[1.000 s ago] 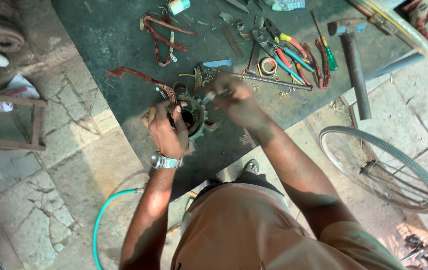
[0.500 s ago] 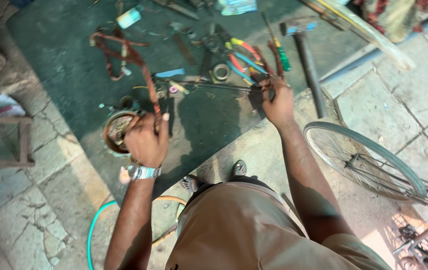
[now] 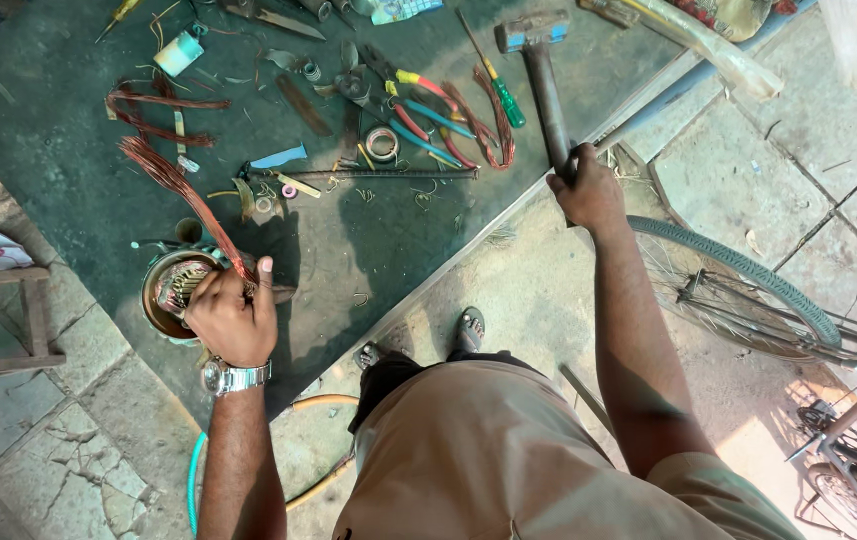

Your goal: The person removes copper windings from an electric motor using a metal rod and pliers. They then separate and twist the extracted copper strands by hand.

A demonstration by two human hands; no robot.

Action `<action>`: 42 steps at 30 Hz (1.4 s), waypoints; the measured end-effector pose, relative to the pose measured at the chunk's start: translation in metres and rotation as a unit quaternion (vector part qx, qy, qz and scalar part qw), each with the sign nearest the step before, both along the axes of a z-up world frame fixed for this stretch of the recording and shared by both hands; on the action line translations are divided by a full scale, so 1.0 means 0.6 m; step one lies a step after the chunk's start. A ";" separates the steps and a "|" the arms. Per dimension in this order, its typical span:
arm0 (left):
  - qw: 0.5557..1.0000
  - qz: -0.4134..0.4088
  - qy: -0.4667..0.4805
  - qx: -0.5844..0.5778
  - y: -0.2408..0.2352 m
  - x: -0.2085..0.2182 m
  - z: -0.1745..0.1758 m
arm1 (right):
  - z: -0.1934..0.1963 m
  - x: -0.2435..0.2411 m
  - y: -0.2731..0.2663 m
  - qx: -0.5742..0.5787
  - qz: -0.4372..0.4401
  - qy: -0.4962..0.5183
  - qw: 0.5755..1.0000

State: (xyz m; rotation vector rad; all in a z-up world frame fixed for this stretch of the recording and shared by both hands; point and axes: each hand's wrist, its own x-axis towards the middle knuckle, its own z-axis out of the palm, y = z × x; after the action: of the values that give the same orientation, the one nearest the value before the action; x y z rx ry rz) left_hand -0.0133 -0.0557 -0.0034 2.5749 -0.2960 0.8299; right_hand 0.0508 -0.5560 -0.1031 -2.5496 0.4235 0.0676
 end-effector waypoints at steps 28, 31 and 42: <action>0.879 -0.114 0.166 -0.432 0.220 0.058 -0.132 | 0.137 -0.024 0.691 0.615 0.243 -0.165 0.732; 0.811 -0.120 0.133 -0.557 0.226 0.082 -0.153 | 0.124 -0.035 0.695 0.633 0.184 -0.161 0.735; 0.753 -0.186 0.259 -0.575 0.221 0.150 -0.159 | 0.121 -0.043 0.687 0.639 0.194 -0.174 0.724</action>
State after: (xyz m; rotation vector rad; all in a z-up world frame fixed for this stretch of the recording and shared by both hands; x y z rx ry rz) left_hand 0.0767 0.0767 -0.0988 1.3756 -0.0569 0.0160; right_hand 0.0252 -0.1440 -0.0306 -1.1595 -0.2829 0.0157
